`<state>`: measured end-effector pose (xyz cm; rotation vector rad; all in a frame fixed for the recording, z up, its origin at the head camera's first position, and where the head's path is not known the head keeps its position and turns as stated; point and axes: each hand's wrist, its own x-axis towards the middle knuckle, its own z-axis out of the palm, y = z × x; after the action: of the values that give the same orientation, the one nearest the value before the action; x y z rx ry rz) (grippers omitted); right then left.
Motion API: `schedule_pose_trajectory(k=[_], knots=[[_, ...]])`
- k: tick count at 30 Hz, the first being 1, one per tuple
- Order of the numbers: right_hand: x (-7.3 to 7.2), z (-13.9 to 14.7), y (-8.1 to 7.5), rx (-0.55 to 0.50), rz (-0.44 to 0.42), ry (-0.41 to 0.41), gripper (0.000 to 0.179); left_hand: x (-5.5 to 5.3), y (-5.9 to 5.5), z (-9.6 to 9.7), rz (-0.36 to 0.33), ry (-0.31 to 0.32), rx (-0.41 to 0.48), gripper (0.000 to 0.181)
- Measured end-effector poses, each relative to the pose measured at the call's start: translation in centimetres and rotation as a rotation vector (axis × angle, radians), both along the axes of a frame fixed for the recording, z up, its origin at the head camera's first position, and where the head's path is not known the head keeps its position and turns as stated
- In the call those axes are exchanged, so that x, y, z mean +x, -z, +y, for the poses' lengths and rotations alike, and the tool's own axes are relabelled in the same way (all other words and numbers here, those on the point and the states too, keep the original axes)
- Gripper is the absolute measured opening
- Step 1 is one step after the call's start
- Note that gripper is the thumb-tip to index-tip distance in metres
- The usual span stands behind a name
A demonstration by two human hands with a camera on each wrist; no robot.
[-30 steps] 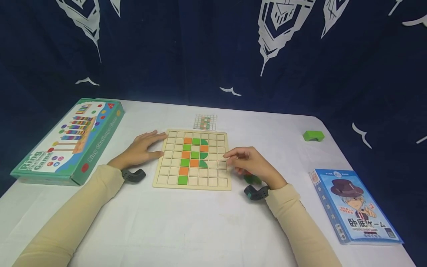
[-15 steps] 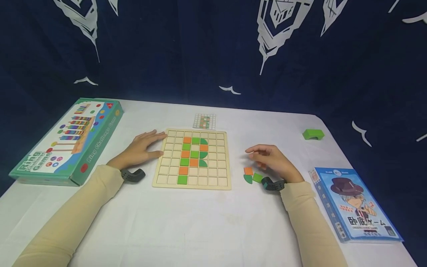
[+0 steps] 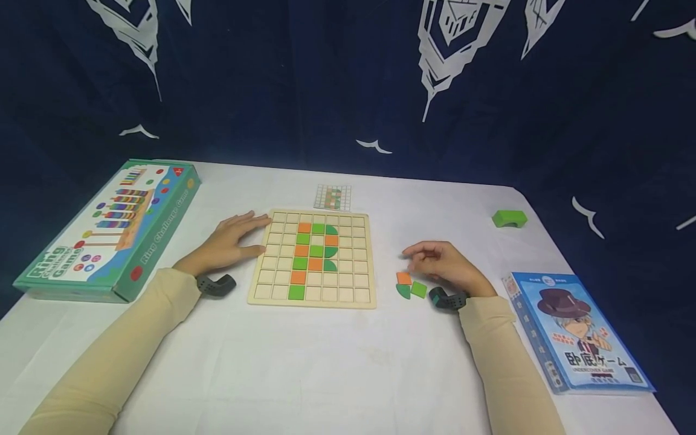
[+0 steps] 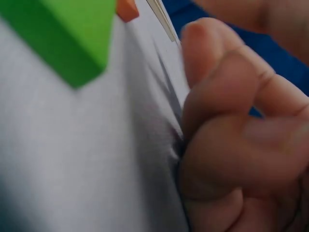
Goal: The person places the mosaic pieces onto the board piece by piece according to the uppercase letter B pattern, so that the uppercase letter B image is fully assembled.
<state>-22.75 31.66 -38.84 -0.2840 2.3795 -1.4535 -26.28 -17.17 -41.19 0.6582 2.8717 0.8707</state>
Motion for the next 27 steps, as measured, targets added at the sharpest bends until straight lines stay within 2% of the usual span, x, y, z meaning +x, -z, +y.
schedule_pose_trajectory(k=[4, 7, 18, 27], knots=[[-0.07, -0.09, 0.08, 0.013, 0.001, -0.052, 0.046, 0.0, -0.07, 0.0, 0.0, -0.002, -0.003, 0.071], [-0.08, -0.19, 0.12, 0.028, 0.007, -0.059, 0.045, 0.0, -0.07, -0.01, -0.002, -0.003, -0.007, 0.071], [-0.02, -0.69, 0.3, 0.154, 0.065, 0.051, 0.038, -0.04, 0.07, -0.13, 0.006, 0.01, 0.006, 0.07], [-0.02, 0.01, 0.16, 0.117, 0.08, -0.076, 0.041, -0.1, 0.08, -0.1, 0.005, 0.006, 0.002, 0.071]])
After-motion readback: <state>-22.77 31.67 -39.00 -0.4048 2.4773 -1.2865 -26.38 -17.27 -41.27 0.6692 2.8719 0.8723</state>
